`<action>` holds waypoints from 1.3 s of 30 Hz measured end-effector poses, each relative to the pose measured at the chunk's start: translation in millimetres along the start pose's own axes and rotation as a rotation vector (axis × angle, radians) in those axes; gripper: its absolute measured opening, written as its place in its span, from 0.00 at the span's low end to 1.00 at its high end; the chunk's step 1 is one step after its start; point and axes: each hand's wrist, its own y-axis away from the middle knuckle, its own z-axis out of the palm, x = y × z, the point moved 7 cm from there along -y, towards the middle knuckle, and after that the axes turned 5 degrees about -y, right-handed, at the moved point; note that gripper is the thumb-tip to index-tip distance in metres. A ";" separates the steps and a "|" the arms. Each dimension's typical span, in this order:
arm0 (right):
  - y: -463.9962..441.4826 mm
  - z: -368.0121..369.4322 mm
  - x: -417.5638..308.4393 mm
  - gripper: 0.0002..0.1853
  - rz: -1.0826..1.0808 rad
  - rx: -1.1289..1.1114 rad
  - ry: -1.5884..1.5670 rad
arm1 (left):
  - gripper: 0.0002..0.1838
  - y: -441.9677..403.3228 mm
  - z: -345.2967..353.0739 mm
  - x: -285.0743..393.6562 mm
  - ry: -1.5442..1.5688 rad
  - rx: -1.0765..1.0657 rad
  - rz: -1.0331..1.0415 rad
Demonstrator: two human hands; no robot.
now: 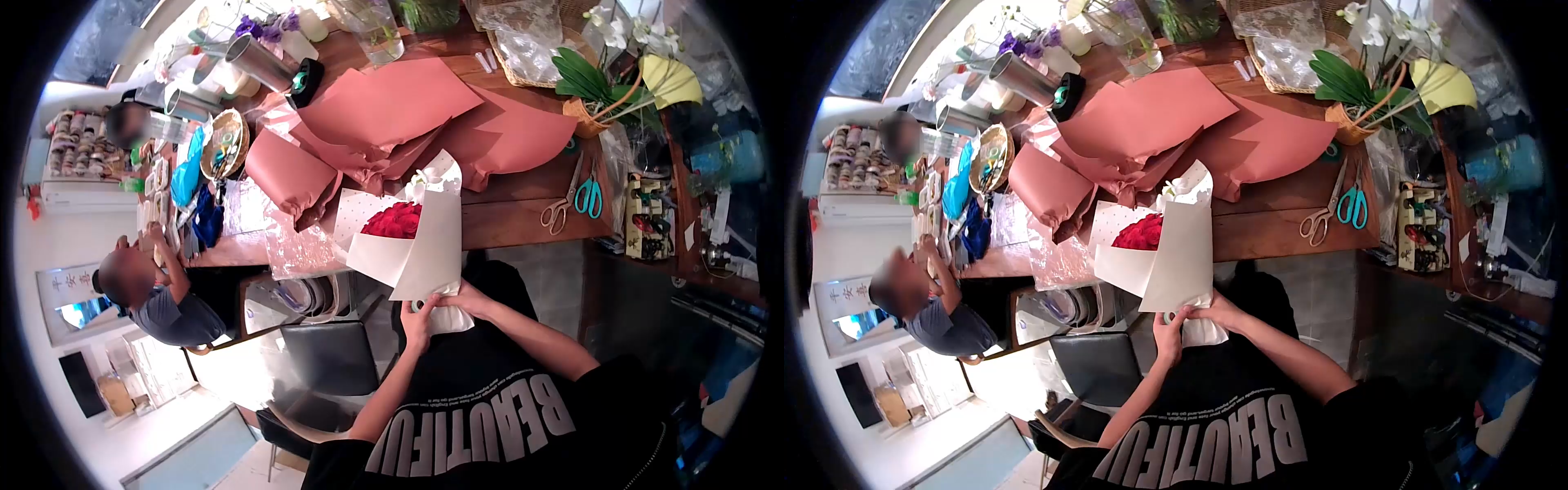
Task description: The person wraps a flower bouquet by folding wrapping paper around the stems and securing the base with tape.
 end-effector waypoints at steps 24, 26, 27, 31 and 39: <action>-7.0 -12.6 -4.1 0.21 0.306 -0.092 0.073 | 0.20 -11.4 -3.0 -8.5 0.035 0.012 0.038; -6.7 -13.6 3.6 0.21 0.327 -0.071 0.028 | 0.19 -14.5 -4.6 -11.0 0.027 0.001 0.036; -6.4 -11.7 5.0 0.21 0.344 -0.054 -0.023 | 0.18 -15.0 -5.2 -11.2 0.011 -0.009 0.037; -1.3 -6.3 -6.6 0.24 0.410 0.001 -0.055 | 0.18 -16.6 -5.8 -7.2 0.010 -0.036 0.034; -18.9 -10.4 -26.3 0.33 0.290 -0.009 -0.040 | 0.17 -17.5 -9.9 14.8 -0.146 -0.135 0.042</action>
